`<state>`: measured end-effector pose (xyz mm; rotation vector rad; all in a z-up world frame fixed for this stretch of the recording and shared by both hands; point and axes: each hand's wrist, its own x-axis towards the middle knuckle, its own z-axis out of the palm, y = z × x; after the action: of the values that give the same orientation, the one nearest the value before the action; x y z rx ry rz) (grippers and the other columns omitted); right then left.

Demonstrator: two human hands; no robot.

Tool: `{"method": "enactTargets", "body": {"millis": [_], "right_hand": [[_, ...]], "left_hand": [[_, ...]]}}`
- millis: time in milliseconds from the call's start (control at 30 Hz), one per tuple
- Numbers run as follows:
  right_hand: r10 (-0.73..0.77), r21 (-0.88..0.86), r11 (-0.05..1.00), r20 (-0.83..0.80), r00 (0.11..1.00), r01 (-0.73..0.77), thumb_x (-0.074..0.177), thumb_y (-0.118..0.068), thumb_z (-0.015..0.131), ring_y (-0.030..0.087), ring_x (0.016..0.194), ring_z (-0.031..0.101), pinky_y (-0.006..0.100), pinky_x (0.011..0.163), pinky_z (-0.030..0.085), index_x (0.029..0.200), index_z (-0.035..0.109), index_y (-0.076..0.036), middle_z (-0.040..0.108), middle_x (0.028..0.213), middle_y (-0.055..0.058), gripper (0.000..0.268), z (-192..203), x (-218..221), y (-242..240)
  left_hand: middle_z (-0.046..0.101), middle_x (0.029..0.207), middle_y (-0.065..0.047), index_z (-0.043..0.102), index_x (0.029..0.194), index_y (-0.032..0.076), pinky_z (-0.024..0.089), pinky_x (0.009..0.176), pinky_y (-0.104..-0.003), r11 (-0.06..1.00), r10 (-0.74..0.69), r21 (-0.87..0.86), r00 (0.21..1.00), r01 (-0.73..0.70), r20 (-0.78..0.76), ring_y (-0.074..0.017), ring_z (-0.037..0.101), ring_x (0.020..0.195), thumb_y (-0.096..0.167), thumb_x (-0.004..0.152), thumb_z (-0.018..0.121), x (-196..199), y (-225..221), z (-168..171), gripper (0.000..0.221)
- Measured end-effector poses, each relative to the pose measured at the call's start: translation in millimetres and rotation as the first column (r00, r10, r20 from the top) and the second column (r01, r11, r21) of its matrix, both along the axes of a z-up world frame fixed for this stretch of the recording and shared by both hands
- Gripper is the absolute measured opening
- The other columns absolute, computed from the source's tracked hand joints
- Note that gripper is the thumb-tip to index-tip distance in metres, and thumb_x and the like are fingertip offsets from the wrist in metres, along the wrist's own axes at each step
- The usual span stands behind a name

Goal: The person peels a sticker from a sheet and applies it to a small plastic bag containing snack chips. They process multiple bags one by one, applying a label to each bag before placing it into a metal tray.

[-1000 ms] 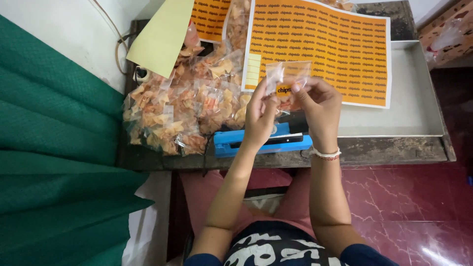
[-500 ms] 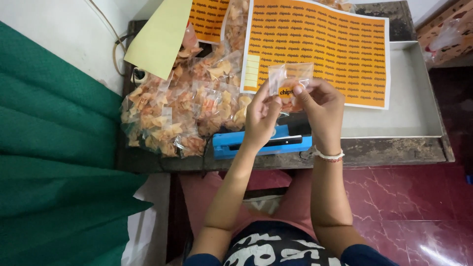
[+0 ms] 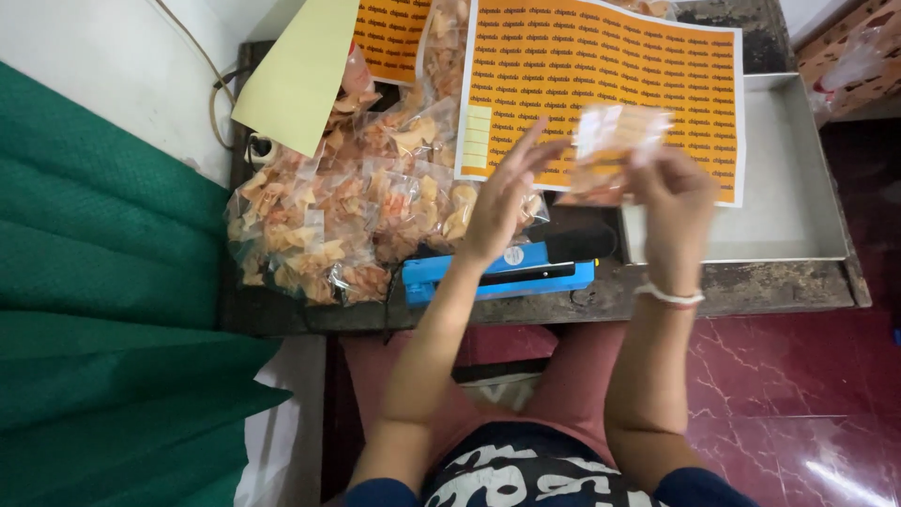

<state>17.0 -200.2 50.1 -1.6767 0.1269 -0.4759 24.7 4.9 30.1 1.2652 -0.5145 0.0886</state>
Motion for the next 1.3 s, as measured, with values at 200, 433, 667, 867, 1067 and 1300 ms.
{"method": "enactTargets", "body": {"millis": [200,433,667,867,1067,1300], "right_hand": [[-0.213,-0.059,0.976,-0.046,0.976,0.211,0.119,-0.013,0.073,0.000,0.071,0.056,0.016,0.063,0.043,0.112,0.080,-0.014,0.072,0.089,-0.005,0.010,-14,-11,-83],[-0.303,-0.304,0.927,-0.268,0.915,0.218,0.119,-0.027,0.071,0.007,0.083,0.069,0.021,0.069,0.056,0.115,0.076,-0.015,0.076,0.096,0.000,0.014,-76,-23,-138],[-0.221,-0.243,0.961,-0.405,0.887,0.128,0.113,-0.023,0.069,0.014,0.090,0.070,0.029,0.079,0.059,0.111,0.076,-0.012,0.077,0.100,0.003,0.013,-109,-18,-132],[-0.128,-0.242,0.969,-0.352,0.927,0.042,0.109,-0.020,0.070,0.021,0.102,0.074,0.037,0.091,0.062,0.115,0.078,-0.008,0.079,0.110,0.007,0.016,-113,-19,-116],[-0.016,-0.247,0.968,-0.204,0.979,-0.036,0.108,-0.013,0.070,0.020,0.105,0.075,0.036,0.098,0.062,0.108,0.078,-0.008,0.079,0.108,0.007,0.009,-118,-18,-106],[-0.012,-0.299,0.954,-0.155,0.988,-0.035,0.104,-0.006,0.064,0.021,0.110,0.074,0.037,0.099,0.061,0.105,0.078,-0.009,0.080,0.108,0.006,0.015,-137,10,-108]], "left_hand": [[0.044,0.171,-0.011,0.036,0.165,0.011,0.047,0.120,-0.053,0.613,0.219,0.788,0.971,-0.057,-0.100,-0.0294,0.049,0.151,0.043,0.110,0.045,85,22,-17,0.064],[0.048,0.161,-0.024,0.029,0.164,-0.001,0.062,0.057,-0.028,0.254,0.500,0.966,0.850,0.042,-0.168,-0.0214,0.073,0.084,0.024,0.111,0.055,183,51,-93,0.064],[0.071,0.107,-0.005,0.061,0.118,0.009,0.057,0.066,-0.027,0.573,0.525,0.818,0.787,-0.045,-0.324,-0.0157,0.065,0.081,0.012,0.104,0.060,191,46,-96,0.014],[0.069,0.141,-0.015,0.046,0.155,0.008,0.071,0.098,-0.040,0.933,0.225,0.353,0.656,0.068,-0.721,-0.0329,0.069,0.133,0.011,0.102,0.060,176,34,-38,0.055],[0.065,0.141,-0.020,0.045,0.157,0.006,0.070,0.100,-0.045,0.986,0.085,0.160,0.680,0.048,-0.728,-0.0362,0.065,0.137,0.004,0.101,0.055,194,-7,-17,0.057],[0.060,0.149,-0.027,0.043,0.163,0.011,0.062,0.099,-0.043,0.939,-0.199,-0.338,0.714,-0.056,-0.671,-0.0403,0.062,0.135,0.003,0.103,0.054,205,-38,-20,0.062]]}}
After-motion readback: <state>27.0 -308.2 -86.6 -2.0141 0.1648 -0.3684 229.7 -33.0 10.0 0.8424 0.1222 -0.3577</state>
